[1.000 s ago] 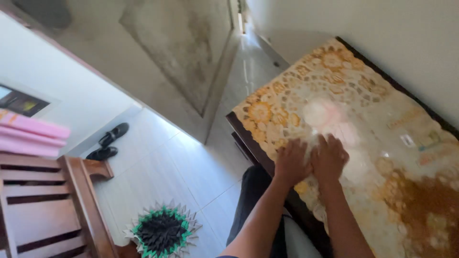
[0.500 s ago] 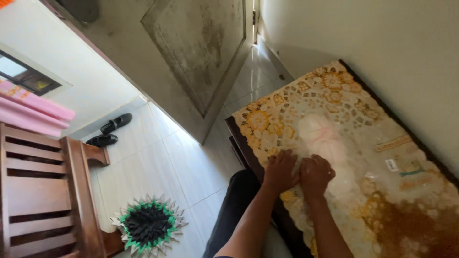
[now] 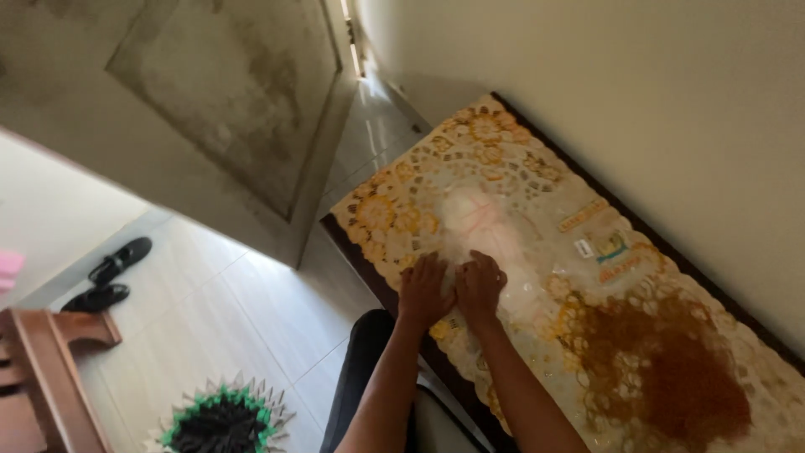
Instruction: Packaging rubber bands into small plastic bags and placing them into a basket
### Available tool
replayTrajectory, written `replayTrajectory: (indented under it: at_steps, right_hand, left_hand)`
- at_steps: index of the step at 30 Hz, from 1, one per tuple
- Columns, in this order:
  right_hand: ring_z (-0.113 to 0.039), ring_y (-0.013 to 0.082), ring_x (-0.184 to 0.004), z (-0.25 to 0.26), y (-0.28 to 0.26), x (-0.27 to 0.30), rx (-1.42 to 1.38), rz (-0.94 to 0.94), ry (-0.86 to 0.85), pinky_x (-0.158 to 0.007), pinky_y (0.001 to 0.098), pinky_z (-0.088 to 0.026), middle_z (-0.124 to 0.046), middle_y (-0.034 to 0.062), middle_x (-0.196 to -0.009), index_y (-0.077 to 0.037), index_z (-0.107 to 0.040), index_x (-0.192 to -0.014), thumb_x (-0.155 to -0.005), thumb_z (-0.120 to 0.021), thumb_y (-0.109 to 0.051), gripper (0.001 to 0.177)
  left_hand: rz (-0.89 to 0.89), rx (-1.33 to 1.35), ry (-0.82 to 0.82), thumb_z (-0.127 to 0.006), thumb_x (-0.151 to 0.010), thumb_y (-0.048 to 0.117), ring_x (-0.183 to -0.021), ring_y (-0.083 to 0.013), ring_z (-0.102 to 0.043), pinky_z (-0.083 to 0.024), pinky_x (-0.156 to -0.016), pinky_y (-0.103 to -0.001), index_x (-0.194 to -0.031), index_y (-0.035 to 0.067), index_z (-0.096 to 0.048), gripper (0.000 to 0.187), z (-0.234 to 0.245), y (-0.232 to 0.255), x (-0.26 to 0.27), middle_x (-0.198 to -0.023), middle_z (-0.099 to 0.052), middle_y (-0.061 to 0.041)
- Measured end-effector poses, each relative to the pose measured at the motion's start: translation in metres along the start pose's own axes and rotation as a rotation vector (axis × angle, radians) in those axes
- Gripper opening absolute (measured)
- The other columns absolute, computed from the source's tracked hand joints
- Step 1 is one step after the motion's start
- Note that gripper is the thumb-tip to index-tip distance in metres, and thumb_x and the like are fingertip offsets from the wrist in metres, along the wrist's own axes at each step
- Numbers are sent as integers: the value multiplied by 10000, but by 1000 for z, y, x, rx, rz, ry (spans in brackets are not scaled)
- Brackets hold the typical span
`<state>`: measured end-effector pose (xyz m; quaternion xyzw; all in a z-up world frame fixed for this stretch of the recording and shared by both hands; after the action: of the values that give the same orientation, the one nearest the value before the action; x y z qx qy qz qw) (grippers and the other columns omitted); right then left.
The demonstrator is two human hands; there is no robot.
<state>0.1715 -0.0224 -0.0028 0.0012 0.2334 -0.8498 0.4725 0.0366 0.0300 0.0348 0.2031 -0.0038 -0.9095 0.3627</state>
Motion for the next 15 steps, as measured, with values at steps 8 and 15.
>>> replayTrajectory:
  at_steps: [8,15]
  right_hand:
    - [-445,219,-1376,9,-3,2,5,-69,156,-1064,472,-323,-494,-17,-1449,-269,-504,-1319,-950,-563,-418,402]
    - [-469,268,-1335,-7,5,0,12,-152,82,-1114,512,-286,-551,45,-1333,-239,-457,-1532,-922,-588,-318,629]
  left_hand:
    - [3,4,-25,-512,-824,555,-1288,-285,-546,-474,-937,-450,-1299,147,-630,637,3,1,-2,-1372,-589,-114]
    - [18,-5,5,-536,-820,519,-1281,-274,-561,-472,-954,-429,-1476,94,-512,782,17,-1,-9,-1396,-580,-115]
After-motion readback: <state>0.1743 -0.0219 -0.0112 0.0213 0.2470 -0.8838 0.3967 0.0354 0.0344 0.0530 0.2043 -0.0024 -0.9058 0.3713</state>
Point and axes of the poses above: each hand's wrist, its own x-axis away from the middle knuckle, its own z-axis out of the back of the hand, y = z × x, the point moved 5 cm from there along -x, towards the middle knuckle
